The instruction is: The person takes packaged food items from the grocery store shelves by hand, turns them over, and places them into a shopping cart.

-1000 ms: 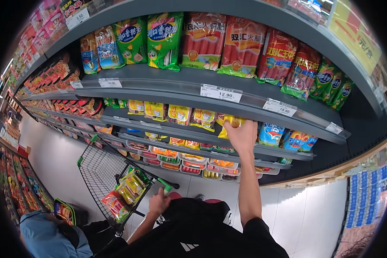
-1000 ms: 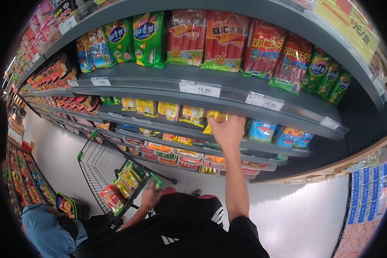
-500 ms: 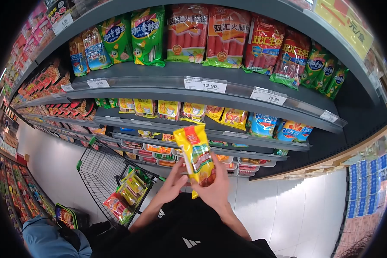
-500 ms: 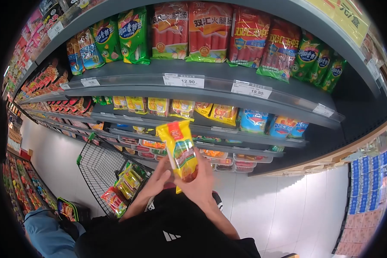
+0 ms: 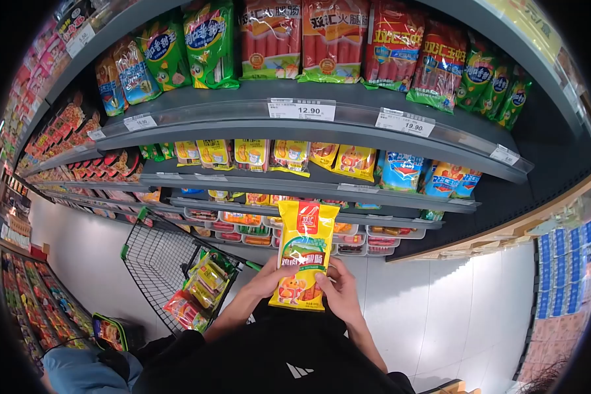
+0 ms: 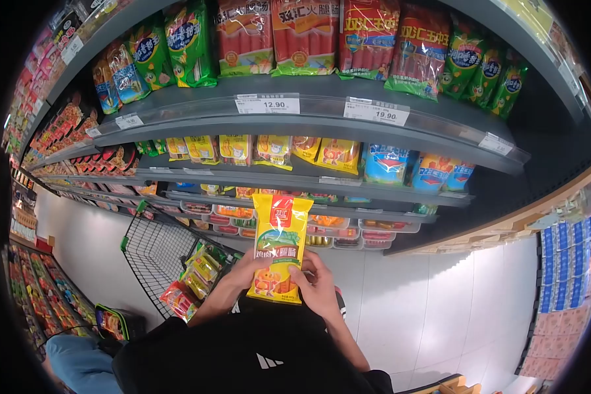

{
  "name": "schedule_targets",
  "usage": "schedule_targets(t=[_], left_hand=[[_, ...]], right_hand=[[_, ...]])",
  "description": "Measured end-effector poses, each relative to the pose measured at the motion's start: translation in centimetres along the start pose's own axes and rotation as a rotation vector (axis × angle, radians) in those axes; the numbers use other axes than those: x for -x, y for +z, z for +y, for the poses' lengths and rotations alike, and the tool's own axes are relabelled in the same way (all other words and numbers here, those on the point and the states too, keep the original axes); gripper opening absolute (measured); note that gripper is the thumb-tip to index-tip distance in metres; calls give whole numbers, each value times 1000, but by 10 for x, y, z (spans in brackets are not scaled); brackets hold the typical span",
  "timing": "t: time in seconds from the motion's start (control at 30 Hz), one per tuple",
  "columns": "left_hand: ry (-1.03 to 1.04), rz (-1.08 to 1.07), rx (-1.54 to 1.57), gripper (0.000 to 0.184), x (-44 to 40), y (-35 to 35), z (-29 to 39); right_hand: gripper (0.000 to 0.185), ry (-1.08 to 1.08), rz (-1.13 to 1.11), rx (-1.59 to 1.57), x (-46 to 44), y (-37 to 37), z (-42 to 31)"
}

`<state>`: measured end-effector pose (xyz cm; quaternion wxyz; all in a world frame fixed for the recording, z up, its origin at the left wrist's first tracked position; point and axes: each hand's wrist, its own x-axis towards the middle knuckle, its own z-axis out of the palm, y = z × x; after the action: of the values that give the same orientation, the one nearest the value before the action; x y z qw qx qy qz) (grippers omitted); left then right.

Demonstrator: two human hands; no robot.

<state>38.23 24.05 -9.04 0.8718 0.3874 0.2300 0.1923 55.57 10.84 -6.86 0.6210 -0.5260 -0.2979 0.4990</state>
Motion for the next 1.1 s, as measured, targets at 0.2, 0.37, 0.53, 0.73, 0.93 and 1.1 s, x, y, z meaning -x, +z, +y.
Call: schedule_targets(t=[0.2, 0.37, 0.53, 0.73, 0.93, 1.1], left_hand=[[-46, -22, -56, 46, 2, 1, 2], [206, -11, -368, 45, -1, 8, 11], [171, 35, -392, 48, 2, 10, 21], [235, 58, -410, 43, 6, 10, 20], [216, 55, -317, 44, 2, 12, 26], [191, 57, -254, 46, -4, 11, 26]], right_hand=[[51, -29, 8, -97, 6, 1, 6], [54, -60, 52, -156, 7, 6, 6], [53, -16, 86, -96, 3, -1, 3], [48, -3, 37, -148, 0, 2, 3], [37, -12, 7, -177, -3, 2, 1], [35, 30, -9, -189, -6, -6, 4]])
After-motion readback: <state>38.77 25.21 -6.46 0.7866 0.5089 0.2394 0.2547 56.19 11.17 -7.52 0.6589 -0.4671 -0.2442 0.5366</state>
